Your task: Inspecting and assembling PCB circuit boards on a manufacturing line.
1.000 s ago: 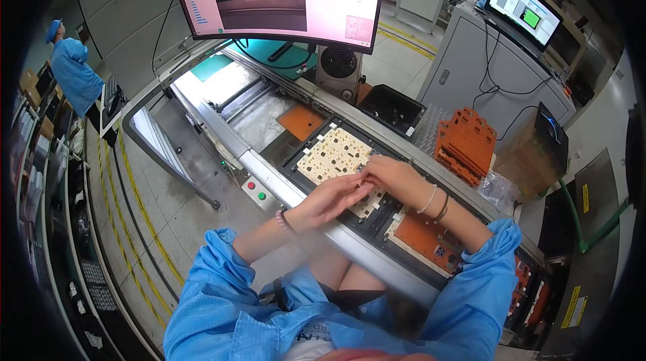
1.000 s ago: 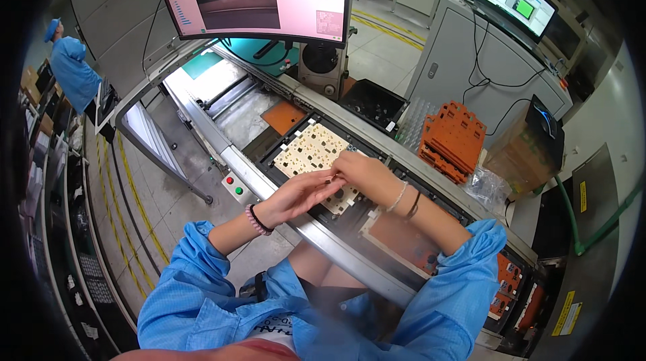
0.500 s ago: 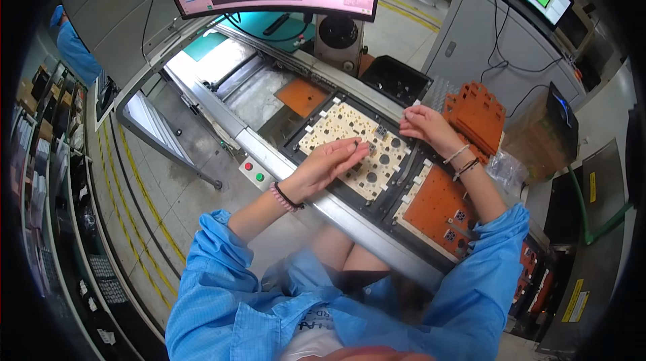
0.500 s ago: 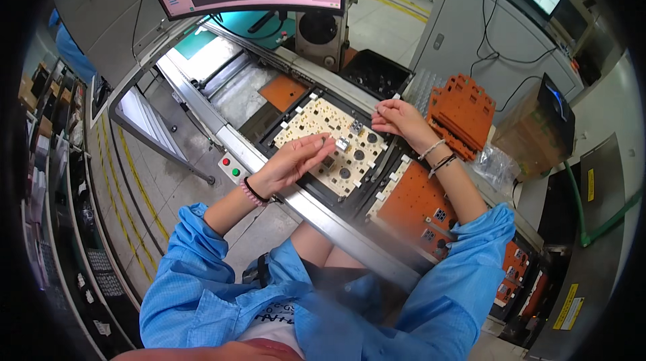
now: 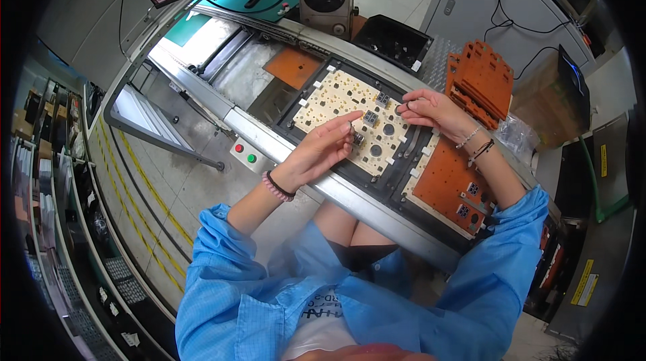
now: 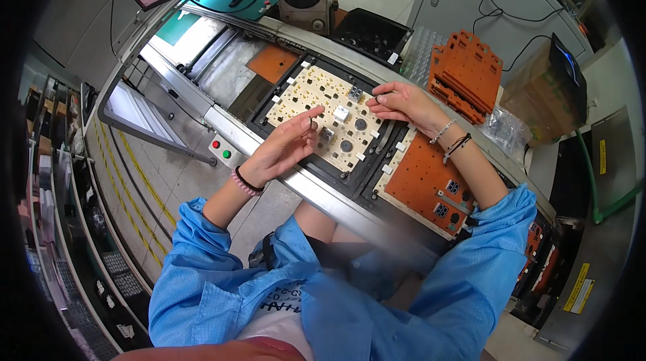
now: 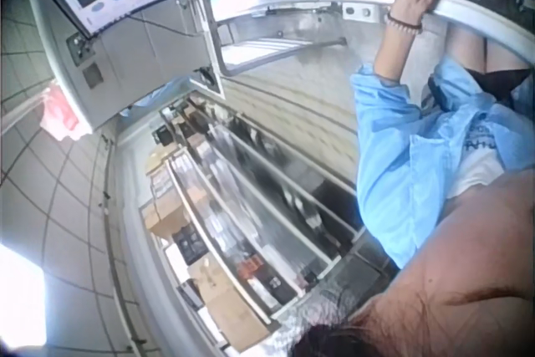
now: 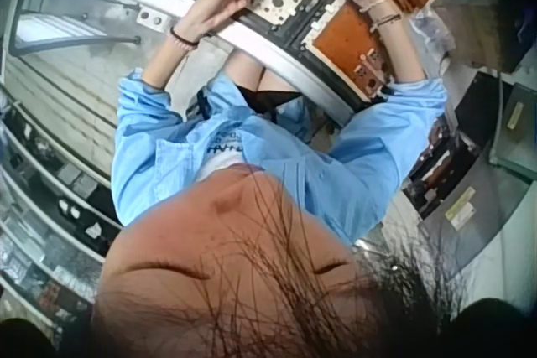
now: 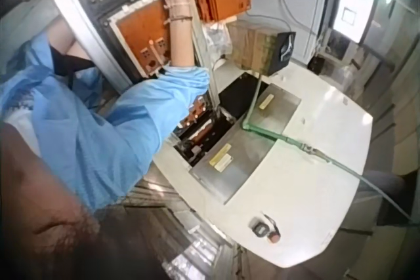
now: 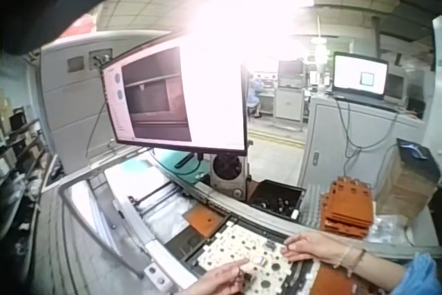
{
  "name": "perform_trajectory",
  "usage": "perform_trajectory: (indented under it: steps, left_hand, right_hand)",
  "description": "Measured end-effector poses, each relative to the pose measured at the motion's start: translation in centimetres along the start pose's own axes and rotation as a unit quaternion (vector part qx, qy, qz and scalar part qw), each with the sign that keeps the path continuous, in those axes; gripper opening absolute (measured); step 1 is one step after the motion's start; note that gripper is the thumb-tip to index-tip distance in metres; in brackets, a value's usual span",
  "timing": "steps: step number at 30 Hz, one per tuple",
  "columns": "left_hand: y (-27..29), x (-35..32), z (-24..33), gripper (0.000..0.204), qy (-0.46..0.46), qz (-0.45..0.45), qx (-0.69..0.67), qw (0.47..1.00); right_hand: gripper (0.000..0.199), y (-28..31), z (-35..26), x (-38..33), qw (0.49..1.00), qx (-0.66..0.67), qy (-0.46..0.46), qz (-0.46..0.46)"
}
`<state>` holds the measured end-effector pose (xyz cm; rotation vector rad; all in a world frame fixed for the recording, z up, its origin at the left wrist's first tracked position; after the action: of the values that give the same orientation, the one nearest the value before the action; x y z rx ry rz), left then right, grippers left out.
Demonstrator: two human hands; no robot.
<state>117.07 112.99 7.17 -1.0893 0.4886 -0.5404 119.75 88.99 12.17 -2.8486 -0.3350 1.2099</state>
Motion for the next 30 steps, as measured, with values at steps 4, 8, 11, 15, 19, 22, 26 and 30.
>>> perform_trajectory:
  steps: [4, 8, 11, 15, 19, 22, 26, 30]
  left_hand:
    - [0.8, -0.1, -0.5, 0.028, -0.019, -0.012, -0.038, 0.999]
    - [1.1, 0.0, -0.4, 0.026, 0.004, -0.035, -0.032, 0.999]
    - [1.2, 0.1, -0.6, 0.023, 0.022, 0.000, -0.006, 1.000]
    - [1.5, 0.0, -0.7, 0.020, 0.018, 0.009, -0.020, 1.000]
    - [1.3, -0.3, -0.6, 0.019, 0.012, -0.036, -0.001, 0.999]
    - [0.4, -0.4, 0.1, 0.015, -0.038, -0.009, 0.264, 0.964]
    - [0.8, -0.1, 0.4, 0.015, -0.103, -0.074, 0.508, 0.852]
    - [-2.0, -0.3, -0.2, 0.020, -0.219, -0.162, 0.628, 0.729]
  right_hand:
    - [0.029, 0.7, 0.3, 0.5, 0.999, -0.021, -0.021, 0.017]
    - [0.016, 0.2, -0.2, 0.8, 0.964, -0.253, 0.044, 0.072]
    - [0.010, -1.3, -0.9, 0.3, 0.840, -0.481, 0.216, 0.127]
    - [0.011, -2.9, -1.1, 0.0, 0.678, -0.631, 0.349, 0.140]
    - [0.017, -3.1, -0.9, 0.3, 0.624, -0.676, 0.373, 0.124]
    - [0.015, -2.8, -1.4, 0.5, 0.693, -0.610, 0.376, 0.081]
    - [0.020, 0.8, -0.2, 2.3, 0.948, -0.246, 0.175, 0.097]
    - [0.029, 1.4, 0.2, 2.0, 0.981, -0.098, 0.162, 0.052]
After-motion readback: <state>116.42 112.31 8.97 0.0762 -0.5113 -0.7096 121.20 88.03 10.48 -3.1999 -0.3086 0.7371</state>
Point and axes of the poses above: each hand's wrist, its own x-axis towards the middle knuckle, its own y-axis out of the back of the hand, z = x × y, the point moved 7 cm from there along x, towards the middle knuckle, and after that the axes turned 14 degrees about -y, right-handed, at the moved point
